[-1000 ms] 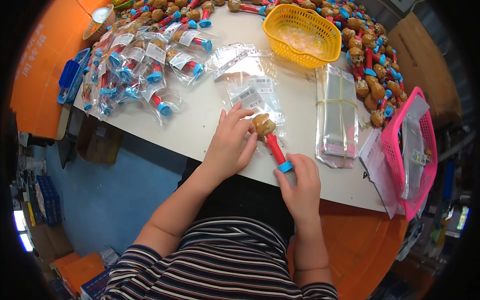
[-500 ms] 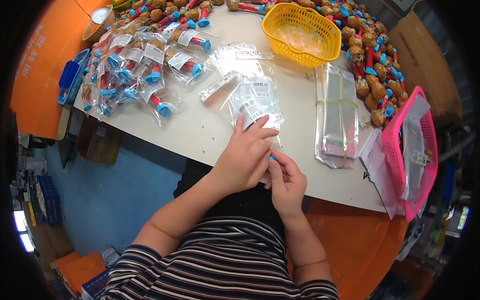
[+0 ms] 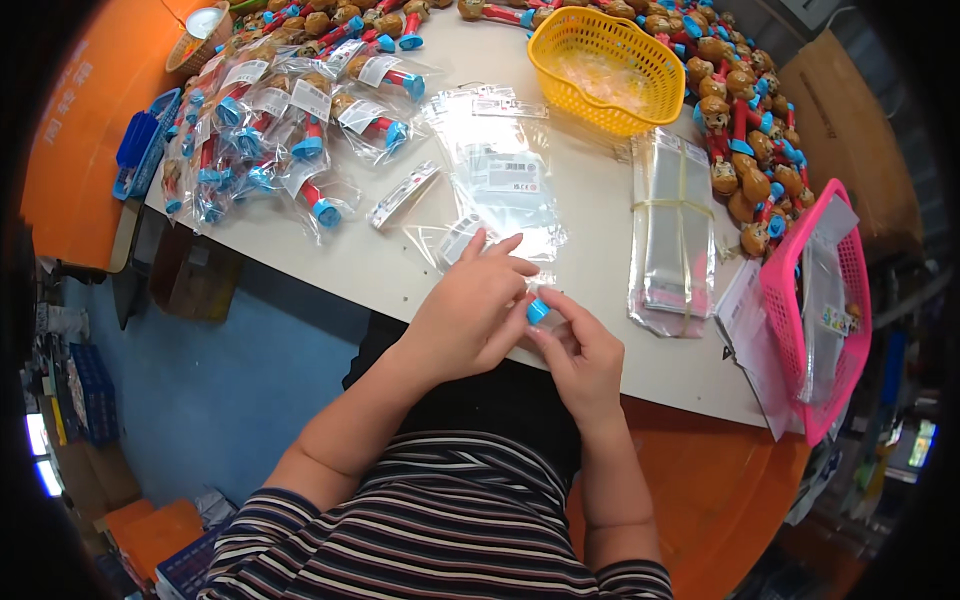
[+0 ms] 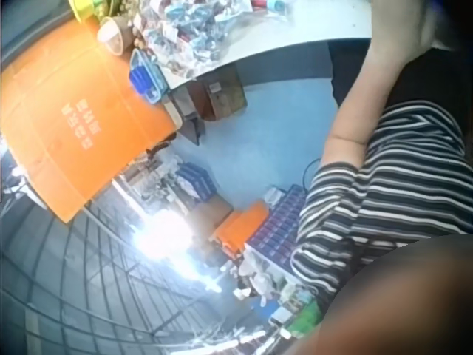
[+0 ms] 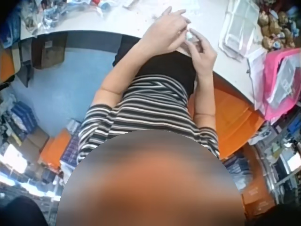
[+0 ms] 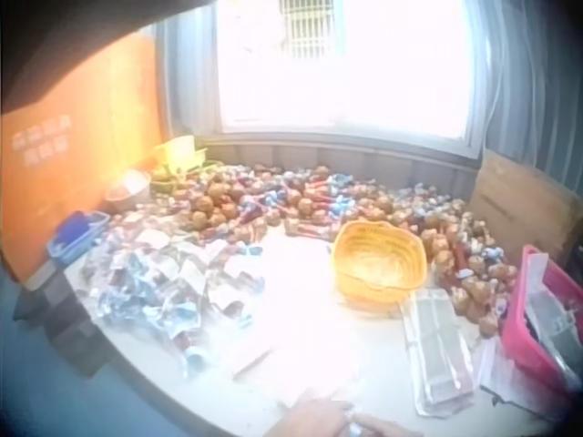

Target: Packing small toy figures into plastic bags and placing the packed items into a shipping box.

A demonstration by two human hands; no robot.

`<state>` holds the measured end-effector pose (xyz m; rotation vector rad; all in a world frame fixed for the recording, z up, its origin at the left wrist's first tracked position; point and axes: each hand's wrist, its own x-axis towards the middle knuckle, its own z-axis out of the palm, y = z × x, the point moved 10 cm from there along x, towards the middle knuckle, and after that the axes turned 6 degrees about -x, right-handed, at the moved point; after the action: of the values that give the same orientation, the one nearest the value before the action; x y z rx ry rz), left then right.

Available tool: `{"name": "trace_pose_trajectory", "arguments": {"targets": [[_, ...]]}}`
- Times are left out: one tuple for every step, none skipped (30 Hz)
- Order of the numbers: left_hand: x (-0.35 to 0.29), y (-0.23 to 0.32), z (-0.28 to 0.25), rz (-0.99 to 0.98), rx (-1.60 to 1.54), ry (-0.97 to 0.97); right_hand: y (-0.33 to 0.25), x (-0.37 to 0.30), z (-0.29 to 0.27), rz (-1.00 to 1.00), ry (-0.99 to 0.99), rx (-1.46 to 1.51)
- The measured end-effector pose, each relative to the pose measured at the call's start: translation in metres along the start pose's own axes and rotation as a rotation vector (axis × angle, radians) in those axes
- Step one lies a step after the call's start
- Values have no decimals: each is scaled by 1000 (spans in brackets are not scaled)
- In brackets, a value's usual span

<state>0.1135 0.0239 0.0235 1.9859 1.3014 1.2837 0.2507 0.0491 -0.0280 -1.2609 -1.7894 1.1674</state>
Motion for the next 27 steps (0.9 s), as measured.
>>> {"name": "trace_pose_trajectory", "arguments": {"targets": [[-4,0,-6,6,18,61,-7,-1,-1,-61,11,-103],[-9,0,-13,13,34,121,-5,0,-1,-60,10,-103],[-12,1,-14,12,33,121,-14,0,-3,-175,41,-153],[-15,4,-16,22,95,136,-24,-1,-5,-290,71,-203],[-17,7,-19,32,157,153,-22,1,-4,-290,70,-203],[-18,6,-18,31,157,154,-24,1,-1,-330,61,-206],[-20,3,-17,23,92,153,-27,2,2,-371,51,-210],[-22,1,-16,14,29,153,-28,3,4,-372,49,-210],[-22,2,-15,13,29,155,-29,5,5,-353,57,-202],[-22,4,-10,29,12,106,-29,7,7,-335,65,-194],[-22,6,-5,44,-5,58,-32,8,11,-336,62,-194],[-23,6,-5,43,-4,61,-29,10,12,-284,78,-209],[-24,5,-4,38,-12,60,-26,12,13,-232,94,-224],[-26,3,-3,33,-21,58,-27,10,16,-232,92,-225],[-28,3,-4,31,-20,60,-29,8,17,-251,109,-273],[-31,2,-8,28,-18,88,-31,6,18,-270,125,-321],[-33,1,-11,27,-18,117,-34,6,22,-270,124,-322],[-34,0,-12,26,-18,118,-43,5,23,-304,158,-302],[-35,0,-15,29,-10,146,-49,4,22,-338,192,-281],[-36,1,-19,33,-2,174,-46,4,23,-338,191,-282],[-36,0,-18,33,-3,175,-48,1,27,-422,186,-364],[-37,-1,-19,31,-15,192,-52,-3,32,-507,181,-446],[-38,-2,-19,28,-25,210,-53,-2,34,-508,179,-445],[-38,-2,-19,26,-24,212,-54,-1,39,-521,163,-441],[-40,-2,-19,17,-36,217,-56,-1,43,-534,147,-437],[-41,-3,-19,7,-46,224,-59,-2,45,-535,143,-436],[-42,-2,-18,5,-45,227,-63,-6,43,-521,189,-479]]}}
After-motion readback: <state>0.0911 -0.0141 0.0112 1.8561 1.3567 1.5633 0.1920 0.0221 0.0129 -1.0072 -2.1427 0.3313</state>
